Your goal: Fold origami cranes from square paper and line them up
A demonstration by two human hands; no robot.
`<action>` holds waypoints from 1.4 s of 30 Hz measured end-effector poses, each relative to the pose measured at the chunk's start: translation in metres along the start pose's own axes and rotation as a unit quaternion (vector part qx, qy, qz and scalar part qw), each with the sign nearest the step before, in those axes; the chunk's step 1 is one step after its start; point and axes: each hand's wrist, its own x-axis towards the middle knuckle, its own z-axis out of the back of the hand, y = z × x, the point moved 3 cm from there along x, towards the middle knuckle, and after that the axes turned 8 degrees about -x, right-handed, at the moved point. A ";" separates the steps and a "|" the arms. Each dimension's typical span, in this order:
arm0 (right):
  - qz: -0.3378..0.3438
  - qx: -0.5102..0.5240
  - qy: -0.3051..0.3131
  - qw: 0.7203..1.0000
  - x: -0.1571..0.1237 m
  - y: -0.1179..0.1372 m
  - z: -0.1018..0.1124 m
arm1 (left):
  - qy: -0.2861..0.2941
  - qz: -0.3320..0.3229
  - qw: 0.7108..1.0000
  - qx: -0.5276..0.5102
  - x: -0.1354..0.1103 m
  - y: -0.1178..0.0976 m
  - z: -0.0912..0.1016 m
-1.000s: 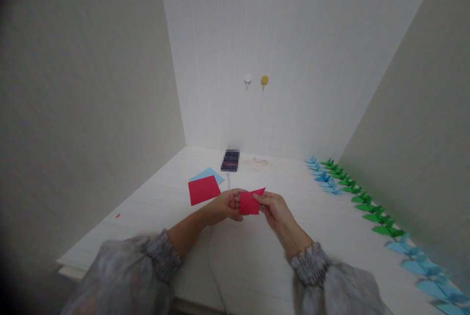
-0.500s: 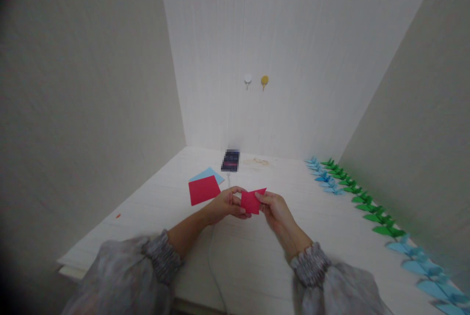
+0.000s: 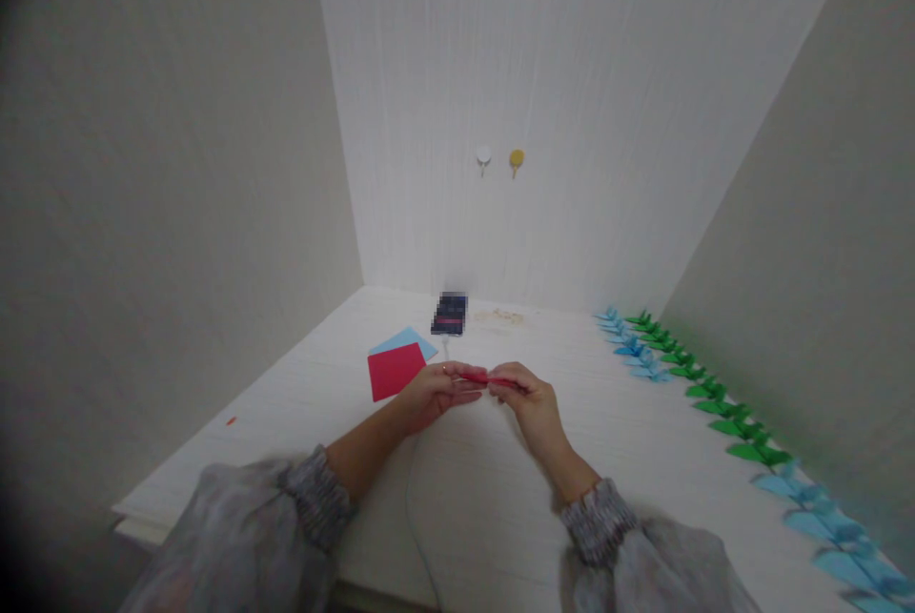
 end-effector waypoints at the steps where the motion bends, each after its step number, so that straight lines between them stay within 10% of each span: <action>1: 0.012 0.003 0.007 1.000 0.000 0.000 0.001 | 0.003 -0.003 1.000 -0.011 0.000 -0.001 0.000; 14: 0.095 -0.062 0.142 0.983 -0.001 0.018 -0.002 | -0.050 0.025 0.997 0.056 0.003 0.008 0.008; 29: 0.254 -0.279 0.085 0.922 -0.004 0.011 -0.005 | -0.087 -0.020 0.996 0.015 0.006 0.006 0.006; 42: 0.185 -0.214 0.034 0.959 0.001 0.008 -0.002 | -0.034 -0.022 0.999 -0.008 0.004 0.005 0.003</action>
